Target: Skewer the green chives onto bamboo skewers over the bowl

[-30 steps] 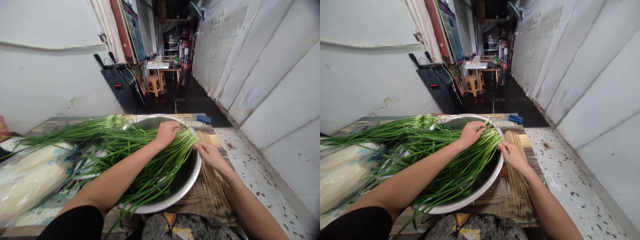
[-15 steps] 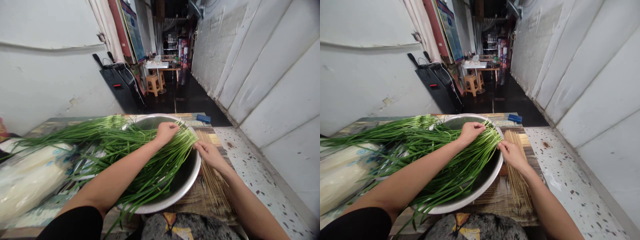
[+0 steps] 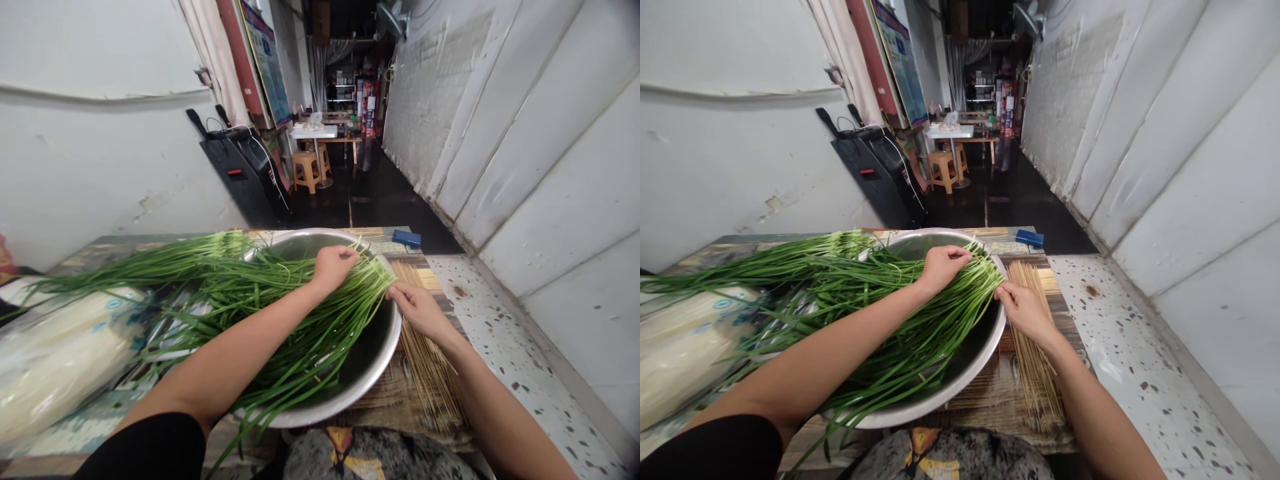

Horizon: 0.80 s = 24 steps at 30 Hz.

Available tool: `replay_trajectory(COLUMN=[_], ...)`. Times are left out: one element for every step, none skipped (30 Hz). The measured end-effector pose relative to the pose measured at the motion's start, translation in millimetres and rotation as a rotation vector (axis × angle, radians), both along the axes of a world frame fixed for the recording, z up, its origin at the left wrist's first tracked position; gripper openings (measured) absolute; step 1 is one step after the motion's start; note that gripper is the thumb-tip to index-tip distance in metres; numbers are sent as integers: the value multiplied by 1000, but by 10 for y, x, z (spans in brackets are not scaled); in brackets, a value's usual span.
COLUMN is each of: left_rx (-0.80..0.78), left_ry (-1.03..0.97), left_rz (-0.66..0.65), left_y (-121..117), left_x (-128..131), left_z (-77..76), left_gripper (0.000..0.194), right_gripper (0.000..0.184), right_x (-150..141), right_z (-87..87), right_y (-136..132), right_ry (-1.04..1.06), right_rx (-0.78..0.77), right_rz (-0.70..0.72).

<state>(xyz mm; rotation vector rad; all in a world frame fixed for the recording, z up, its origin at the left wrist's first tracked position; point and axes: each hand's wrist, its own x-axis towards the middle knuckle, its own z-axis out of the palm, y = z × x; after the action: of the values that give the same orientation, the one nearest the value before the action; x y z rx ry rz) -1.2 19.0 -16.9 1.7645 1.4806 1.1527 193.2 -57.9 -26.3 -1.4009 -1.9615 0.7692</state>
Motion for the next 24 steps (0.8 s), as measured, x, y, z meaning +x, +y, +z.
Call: replay_trajectory(left_rx=[-1,0,3,7,10,13,16,19,22,28,35,44,53,60,63,63,59,54,48,44,42,44,46,49], left_ry=[1,3,5,6,5,4,3,0,-3,-6,-8,-7,-3,0,1,0,-3,-5,-5,-2,3,5,7,7], left_rz=[4,6,6,5,5,5,6,8,9,9,5,0,-2,0,4,12,21,27,29,29,26,25,21,20], left_y=[0,1,3,5,6,7,8,8,8,7,6,5,4,3,1,1,0,0,0,-1,-1,-1,0,1], left_x=[-1,-2,-4,-5,-7,-8,-9,-9,-9,-9,-9,-9,-9,-8,-8,-8,-7,-6,-5,-3,-2,-1,0,1], left_z=[-2,-5,-9,-14,-18,-22,-25,-27,-29,-30,-31,-32,-33,-34,-36,-37,-37,-38,-39,-39,-39,-40,-40,-42], left_gripper=[16,16,16,16,16,16,16,16,16,17,17,16,16,15,15,15,15,15,15,14,14,14,14,14], right_gripper=[27,27,27,27,27,27,27,27,27,27,27,27,26,26,26,26,26,26,26,26,26,26,26,26], right_x=[0,0,0,-1,-2,-2,-2,-2,-2,-1,0,1,2,2,3,3,4,4,5,6,7,7,8,8], right_z=[1,3,6,8,11,13,14,15,14,14,13,12,10,9,7,6,4,2,-1,-3,-4,-6,-7,-7], right_y=[0,-1,-2,-3,-4,-5,-5,-6,-6,-6,-6,-5,-5,-5,-4,-3,-2,-1,1,3,4,4,4,4], right_ry=[3,7,10,13,14,14,13,12,10,10,11,13,16,19,20,19,20,21,22,22,23,23,24,25], right_rx=[0,1,1,2,1,0,0,0,1,3,3,4,5,5,5,4,5,5,4,3,2,2,1,1], right_rz=[2,6,8,9,8,7,4,1,0,-1,-2,-2,-3,-3,-2,-1,0,1,1,1,1,2,3,3])
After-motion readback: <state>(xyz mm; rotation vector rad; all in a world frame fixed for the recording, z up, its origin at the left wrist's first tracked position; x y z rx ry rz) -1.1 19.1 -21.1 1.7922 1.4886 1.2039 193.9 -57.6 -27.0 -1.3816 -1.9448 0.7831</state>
